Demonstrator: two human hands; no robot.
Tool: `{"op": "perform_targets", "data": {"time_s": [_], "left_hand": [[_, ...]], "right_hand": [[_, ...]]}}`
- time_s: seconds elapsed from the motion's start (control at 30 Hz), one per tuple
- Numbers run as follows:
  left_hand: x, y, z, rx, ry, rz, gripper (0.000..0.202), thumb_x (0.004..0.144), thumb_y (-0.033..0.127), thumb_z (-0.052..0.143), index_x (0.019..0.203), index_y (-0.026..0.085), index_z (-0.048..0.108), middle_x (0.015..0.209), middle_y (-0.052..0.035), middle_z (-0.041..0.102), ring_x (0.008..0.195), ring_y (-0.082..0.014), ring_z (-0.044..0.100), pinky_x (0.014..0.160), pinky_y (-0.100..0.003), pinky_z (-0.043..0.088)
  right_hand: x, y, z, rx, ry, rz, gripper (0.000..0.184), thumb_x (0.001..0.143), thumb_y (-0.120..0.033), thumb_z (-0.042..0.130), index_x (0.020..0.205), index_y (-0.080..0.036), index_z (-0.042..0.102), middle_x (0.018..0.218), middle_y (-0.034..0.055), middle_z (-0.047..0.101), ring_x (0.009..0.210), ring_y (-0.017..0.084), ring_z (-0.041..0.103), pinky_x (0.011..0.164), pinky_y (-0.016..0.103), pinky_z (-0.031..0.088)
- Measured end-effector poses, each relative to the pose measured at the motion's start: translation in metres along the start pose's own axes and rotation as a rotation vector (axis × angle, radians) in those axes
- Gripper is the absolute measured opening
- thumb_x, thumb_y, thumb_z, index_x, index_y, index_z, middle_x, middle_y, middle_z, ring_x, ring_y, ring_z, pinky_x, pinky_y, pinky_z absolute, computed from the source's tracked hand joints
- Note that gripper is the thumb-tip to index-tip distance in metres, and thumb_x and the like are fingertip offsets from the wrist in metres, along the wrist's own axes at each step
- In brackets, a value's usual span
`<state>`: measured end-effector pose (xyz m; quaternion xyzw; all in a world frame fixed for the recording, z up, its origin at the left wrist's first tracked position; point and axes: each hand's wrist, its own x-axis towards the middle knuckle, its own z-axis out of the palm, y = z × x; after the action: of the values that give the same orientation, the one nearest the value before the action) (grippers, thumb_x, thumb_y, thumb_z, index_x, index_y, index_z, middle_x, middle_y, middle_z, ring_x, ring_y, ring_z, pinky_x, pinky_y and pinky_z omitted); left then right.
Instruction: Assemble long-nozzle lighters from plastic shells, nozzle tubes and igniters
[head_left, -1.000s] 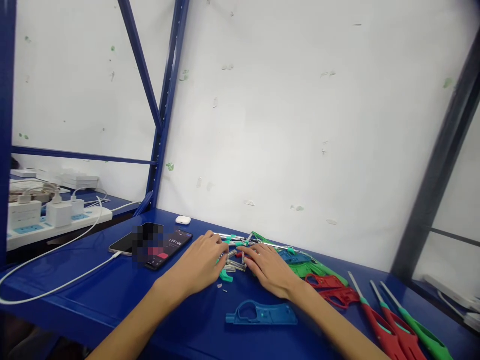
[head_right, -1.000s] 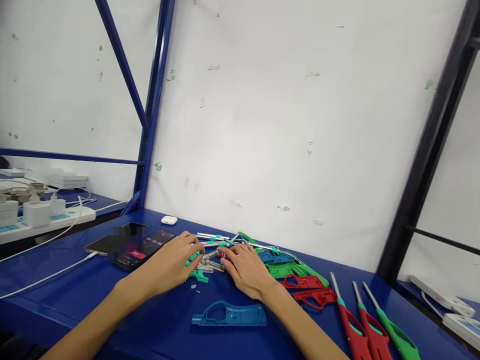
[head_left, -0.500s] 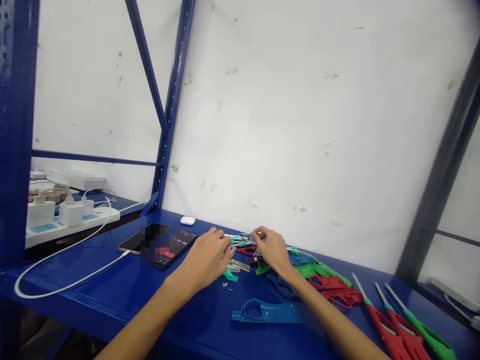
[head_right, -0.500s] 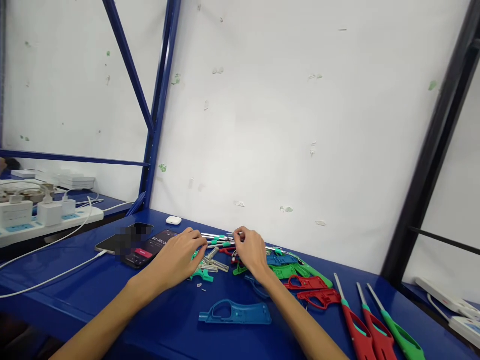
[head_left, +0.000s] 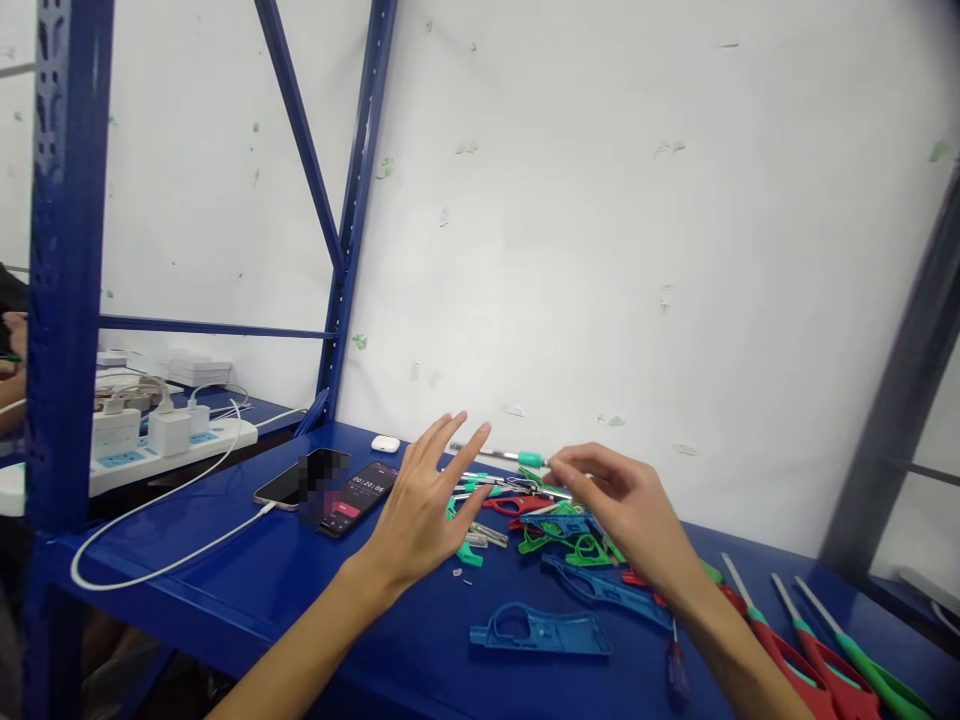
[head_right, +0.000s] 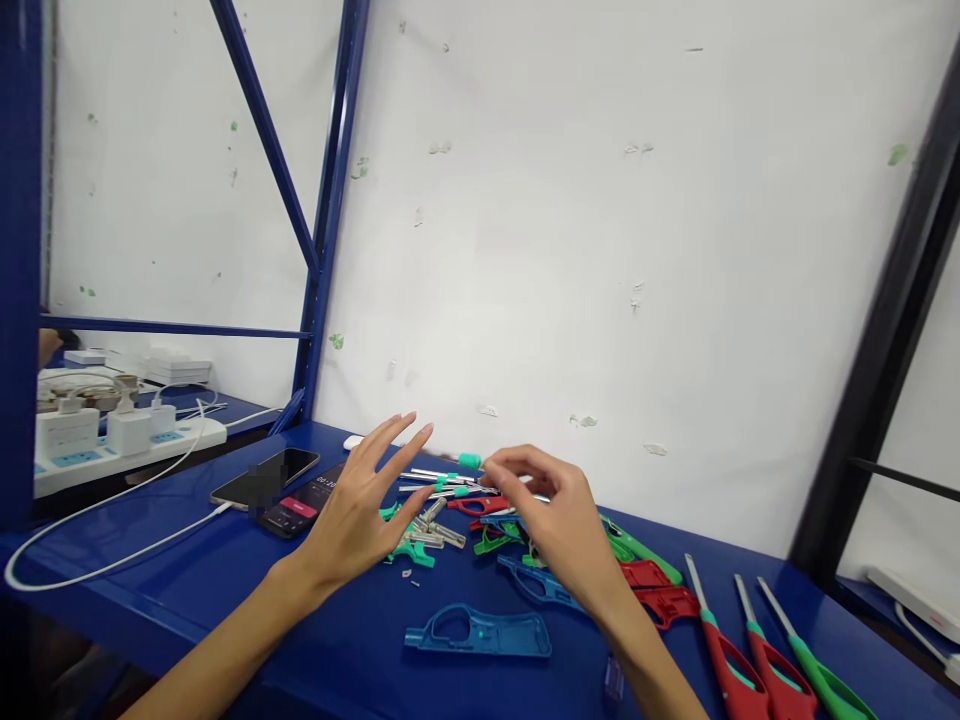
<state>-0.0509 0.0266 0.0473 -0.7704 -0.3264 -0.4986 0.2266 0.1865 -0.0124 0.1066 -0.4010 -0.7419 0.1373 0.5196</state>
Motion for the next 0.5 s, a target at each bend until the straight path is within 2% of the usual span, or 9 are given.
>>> {"op": "perform_targets", "data": {"time_s": [0.07, 0.13, 0.2, 0.23, 0.3, 0.37, 0.43, 0.5], "left_hand": [[0.0, 0.003, -0.002, -0.015, 0.051, 0.118, 0.051, 0.104, 0.019, 0.057, 0.153, 0.025, 0.043, 0.148, -0.0159, 0.056, 0.14, -0.033, 0.05, 0.11, -0.055, 0.047], [-0.001, 0.005, -0.001, -0.047, 0.041, 0.261, 0.041, 0.104, 0.011, 0.051, 0.143, 0.021, 0.052, 0.116, -0.0108, 0.072, 0.107, -0.0247, 0.068, 0.092, -0.044, 0.055], [-0.002, 0.007, 0.0, -0.046, -0.009, 0.368, 0.035, 0.103, 0.006, 0.045, 0.134, 0.017, 0.056, 0.086, -0.0041, 0.072, 0.073, -0.0182, 0.067, 0.07, -0.033, 0.055], [-0.003, 0.008, 0.001, -0.03, -0.041, 0.39, 0.034, 0.102, 0.006, 0.044, 0.132, 0.015, 0.058, 0.079, -0.0026, 0.07, 0.065, -0.0173, 0.064, 0.063, -0.031, 0.052], [-0.004, 0.01, 0.003, -0.01, -0.099, 0.383, 0.033, 0.102, 0.008, 0.042, 0.13, 0.014, 0.059, 0.077, -0.0026, 0.068, 0.061, -0.0174, 0.063, 0.056, -0.029, 0.048], [-0.005, 0.012, 0.003, -0.036, -0.142, 0.344, 0.03, 0.102, 0.01, 0.043, 0.125, 0.016, 0.062, 0.077, -0.0024, 0.068, 0.062, -0.0175, 0.063, 0.053, -0.028, 0.044], [-0.007, 0.015, 0.003, -0.074, -0.168, 0.318, 0.026, 0.101, 0.013, 0.045, 0.117, 0.018, 0.064, 0.073, -0.0013, 0.065, 0.06, -0.0174, 0.062, 0.051, -0.029, 0.039], [-0.007, 0.017, 0.002, -0.105, -0.21, 0.294, 0.023, 0.098, 0.015, 0.047, 0.11, 0.019, 0.066, 0.07, -0.0006, 0.064, 0.058, -0.0174, 0.061, 0.05, -0.03, 0.034]], "right_hand": [[-0.018, -0.008, 0.001, 0.048, -0.04, 0.025, 0.031, 0.093, -0.054, 0.07, 0.089, -0.024, 0.077, 0.087, 0.0047, 0.08, 0.084, 0.023, 0.075, 0.076, 0.032, 0.059], [-0.034, -0.009, 0.005, 0.065, -0.03, 0.04, 0.03, 0.095, -0.052, 0.069, 0.088, -0.024, 0.077, 0.086, 0.0042, 0.079, 0.083, 0.024, 0.075, 0.077, 0.033, 0.06], [-0.047, -0.006, 0.008, 0.05, 0.018, 0.039, 0.029, 0.097, -0.051, 0.065, 0.091, -0.025, 0.076, 0.09, 0.0045, 0.079, 0.086, 0.024, 0.075, 0.079, 0.033, 0.06], [-0.051, -0.003, 0.009, 0.036, 0.038, 0.037, 0.028, 0.099, -0.051, 0.063, 0.092, -0.026, 0.076, 0.092, 0.0046, 0.079, 0.088, 0.024, 0.075, 0.079, 0.033, 0.06], [-0.059, 0.005, 0.01, 0.015, 0.029, 0.042, 0.027, 0.101, -0.05, 0.059, 0.099, -0.028, 0.074, 0.095, 0.0046, 0.078, 0.089, 0.024, 0.075, 0.078, 0.032, 0.06], [-0.064, 0.013, 0.009, -0.002, -0.014, 0.065, 0.029, 0.102, -0.051, 0.056, 0.115, -0.029, 0.072, 0.094, 0.0043, 0.078, 0.085, 0.023, 0.076, 0.076, 0.031, 0.06], [-0.07, 0.021, 0.01, -0.017, -0.036, 0.094, 0.039, 0.103, -0.052, 0.054, 0.135, -0.031, 0.064, 0.094, 0.0038, 0.078, 0.076, 0.021, 0.075, 0.075, 0.031, 0.061], [-0.076, 0.029, 0.013, -0.036, -0.028, 0.102, 0.045, 0.104, -0.052, 0.053, 0.144, -0.032, 0.06, 0.091, 0.0025, 0.078, 0.064, 0.018, 0.073, 0.069, 0.029, 0.06]]}}
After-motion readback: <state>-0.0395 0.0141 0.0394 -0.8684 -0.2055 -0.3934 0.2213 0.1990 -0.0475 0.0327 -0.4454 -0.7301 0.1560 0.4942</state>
